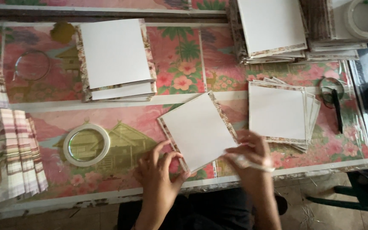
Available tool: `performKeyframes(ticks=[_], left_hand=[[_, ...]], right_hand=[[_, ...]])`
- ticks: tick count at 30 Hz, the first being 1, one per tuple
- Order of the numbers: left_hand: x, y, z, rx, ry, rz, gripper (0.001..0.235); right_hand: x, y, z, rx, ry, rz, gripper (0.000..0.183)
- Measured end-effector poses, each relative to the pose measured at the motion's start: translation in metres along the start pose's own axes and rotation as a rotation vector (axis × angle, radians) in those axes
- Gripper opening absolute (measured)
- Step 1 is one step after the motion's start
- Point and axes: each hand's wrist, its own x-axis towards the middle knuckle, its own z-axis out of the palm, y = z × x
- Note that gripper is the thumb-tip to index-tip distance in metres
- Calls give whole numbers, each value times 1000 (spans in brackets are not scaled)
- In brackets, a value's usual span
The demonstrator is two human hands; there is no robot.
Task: The person sits on the floor and repeatedly applies clear tape to the edges of small white paper sheets. They pick up a sheet, apply tape to the edges, and place it on a stack, repeating this process throughout the video.
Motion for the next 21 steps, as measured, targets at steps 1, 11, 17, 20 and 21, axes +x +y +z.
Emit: performKeyframes(ticks=[1, 11, 17, 20, 21], left_hand=[[1, -1, 1, -2, -3, 6, 45], [-2, -1, 2, 6, 14, -17, 51], [0, 0, 1, 18, -9, -31, 51], [7, -11, 2, 36, 57, 22, 56], [10, -17, 3, 51, 118, 79, 60]], right_hand=[[7, 3, -9, -2, 7, 1, 71], [30, 20, -36, -428, 38, -278, 9], [29, 27, -31, -498, 16, -278, 11], [24, 30, -28, -580, 6, -265, 11], [22, 32, -27, -642, -1, -250, 11]])
